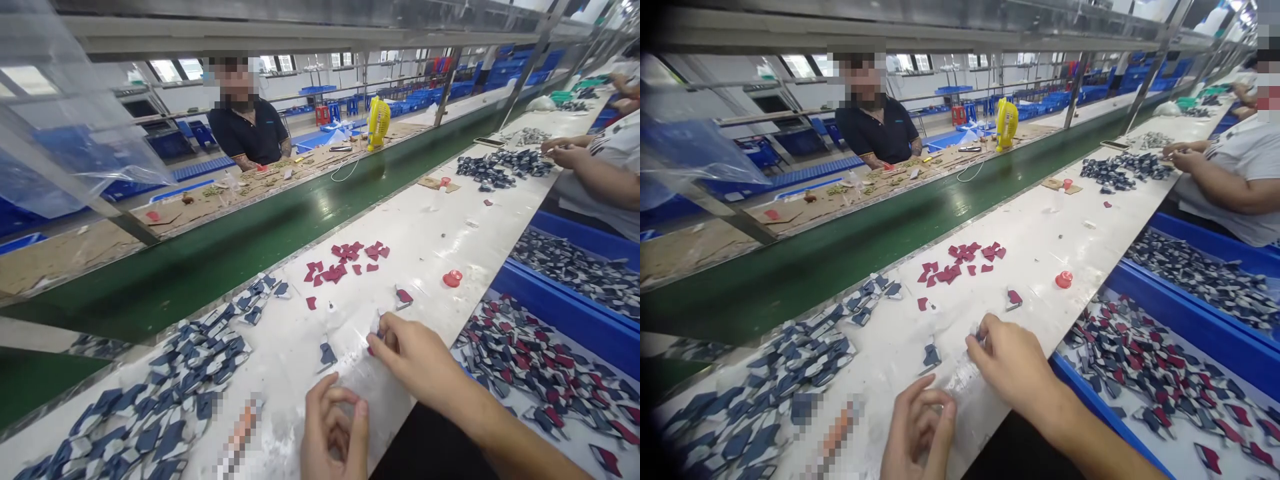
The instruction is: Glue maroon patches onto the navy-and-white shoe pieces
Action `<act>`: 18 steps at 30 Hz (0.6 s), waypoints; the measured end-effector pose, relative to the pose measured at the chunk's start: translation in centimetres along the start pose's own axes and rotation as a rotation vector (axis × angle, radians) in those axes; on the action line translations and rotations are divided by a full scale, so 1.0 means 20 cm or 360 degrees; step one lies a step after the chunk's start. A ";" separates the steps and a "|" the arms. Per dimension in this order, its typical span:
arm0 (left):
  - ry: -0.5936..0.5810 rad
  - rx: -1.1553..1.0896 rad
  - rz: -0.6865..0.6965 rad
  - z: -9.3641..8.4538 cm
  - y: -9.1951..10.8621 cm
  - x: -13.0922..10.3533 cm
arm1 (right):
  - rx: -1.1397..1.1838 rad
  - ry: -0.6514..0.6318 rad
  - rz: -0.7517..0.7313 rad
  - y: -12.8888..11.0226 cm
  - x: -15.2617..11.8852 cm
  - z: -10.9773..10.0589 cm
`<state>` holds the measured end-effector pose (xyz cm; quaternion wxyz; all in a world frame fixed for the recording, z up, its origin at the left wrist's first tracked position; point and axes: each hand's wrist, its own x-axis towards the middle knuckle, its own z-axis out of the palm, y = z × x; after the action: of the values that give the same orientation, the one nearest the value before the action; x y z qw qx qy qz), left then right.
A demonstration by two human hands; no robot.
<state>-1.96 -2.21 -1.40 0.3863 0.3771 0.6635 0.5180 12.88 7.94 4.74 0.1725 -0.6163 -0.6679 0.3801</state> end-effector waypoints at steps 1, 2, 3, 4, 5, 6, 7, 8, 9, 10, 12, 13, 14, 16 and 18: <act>0.0092 0.0168 0.0160 -0.02 0.00 0.03 | -0.0127 0.0028 0.0023 -0.01 0.05 -0.03; 0.0180 0.0345 0.0315 -0.04 0.00 0.07 | -0.0236 0.0032 0.0029 -0.02 0.11 -0.05; 0.0258 0.0522 0.0460 -0.06 -0.01 0.10 | -0.0322 0.0019 0.0021 -0.04 0.16 -0.06; 0.0328 0.0688 0.0582 -0.07 -0.02 0.13 | -0.0392 0.0000 0.0011 -0.05 0.21 -0.07; 0.0392 0.0829 0.0680 -0.08 -0.03 0.15 | -0.0461 -0.0010 0.0011 -0.05 0.25 -0.08; 0.0442 0.0938 0.0758 -0.09 -0.04 0.17 | -0.0524 -0.0006 0.0022 -0.06 0.30 -0.09; 0.0471 0.1018 0.0822 -0.09 -0.05 0.19 | -0.0576 0.0015 0.0043 -0.06 0.33 -0.10; 0.0492 0.1090 0.0866 -0.08 -0.06 0.19 | -0.0613 0.0056 0.0070 -0.06 0.37 -0.10; 0.0511 0.1166 0.0887 -0.07 -0.06 0.19 | -0.0645 0.0110 0.0096 -0.06 0.41 -0.11; 0.0530 0.1248 0.0883 -0.05 -0.06 0.19 | -0.0670 0.0171 0.0116 -0.06 0.44 -0.12; 0.0581 0.1425 0.0823 -0.02 -0.06 0.19 | -0.0697 0.0274 0.0144 -0.05 0.52 -0.13; 0.0612 0.1503 0.0790 0.00 -0.06 0.19 | -0.0702 0.0305 0.0152 -0.05 0.55 -0.14; 0.0640 0.1567 0.0768 0.02 -0.07 0.19 | -0.0703 0.0321 0.0156 -0.04 0.58 -0.14; 0.0694 0.1666 0.0753 0.04 -0.09 0.21 | -0.0688 0.0325 0.0150 -0.03 0.64 -0.13; 0.0748 0.1724 0.0756 0.05 -0.13 0.24 | -0.0649 0.0330 0.0131 -0.01 0.68 -0.12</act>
<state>-3.23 2.08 -4.68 -0.1405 0.5322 0.7967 0.2494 11.83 21.63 3.21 0.0965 -0.7008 -0.6839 0.1786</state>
